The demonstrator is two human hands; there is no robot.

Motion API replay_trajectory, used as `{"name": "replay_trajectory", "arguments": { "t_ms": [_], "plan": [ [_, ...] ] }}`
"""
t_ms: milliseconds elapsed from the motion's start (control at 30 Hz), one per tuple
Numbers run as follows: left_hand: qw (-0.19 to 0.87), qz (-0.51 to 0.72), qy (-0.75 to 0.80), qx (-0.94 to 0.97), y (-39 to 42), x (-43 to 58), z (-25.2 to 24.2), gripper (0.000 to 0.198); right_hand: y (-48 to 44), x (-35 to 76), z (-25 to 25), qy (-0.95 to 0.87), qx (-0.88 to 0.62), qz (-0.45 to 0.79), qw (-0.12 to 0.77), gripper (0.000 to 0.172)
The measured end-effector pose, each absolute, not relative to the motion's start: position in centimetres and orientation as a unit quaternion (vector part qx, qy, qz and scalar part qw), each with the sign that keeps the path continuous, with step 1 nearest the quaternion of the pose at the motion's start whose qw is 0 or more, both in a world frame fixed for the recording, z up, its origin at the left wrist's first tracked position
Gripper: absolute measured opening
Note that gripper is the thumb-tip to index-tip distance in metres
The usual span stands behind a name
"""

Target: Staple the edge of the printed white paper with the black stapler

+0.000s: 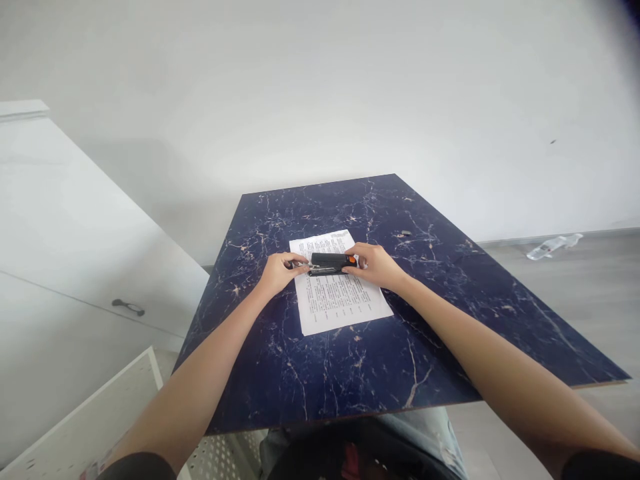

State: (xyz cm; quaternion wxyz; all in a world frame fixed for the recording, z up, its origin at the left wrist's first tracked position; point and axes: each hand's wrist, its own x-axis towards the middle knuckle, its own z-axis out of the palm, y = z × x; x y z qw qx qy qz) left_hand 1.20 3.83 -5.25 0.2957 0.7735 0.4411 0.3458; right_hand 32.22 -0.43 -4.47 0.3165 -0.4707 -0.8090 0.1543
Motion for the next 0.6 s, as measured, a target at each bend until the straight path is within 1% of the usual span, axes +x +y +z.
{"name": "replay_trajectory", "arguments": {
  "t_ms": [300,600],
  "plan": [
    [0.277,0.337,0.443,0.783,3.86,1.18,-5.25,0.022,-0.26,32.28,-4.76,-0.809,-0.472,0.153,0.315,0.022],
    [0.271,0.296,0.452,0.797,3.81,0.69,-4.68,0.021,-0.33,32.34,-4.69,-0.807,-0.472,0.161,0.317,0.023]
  ]
}}
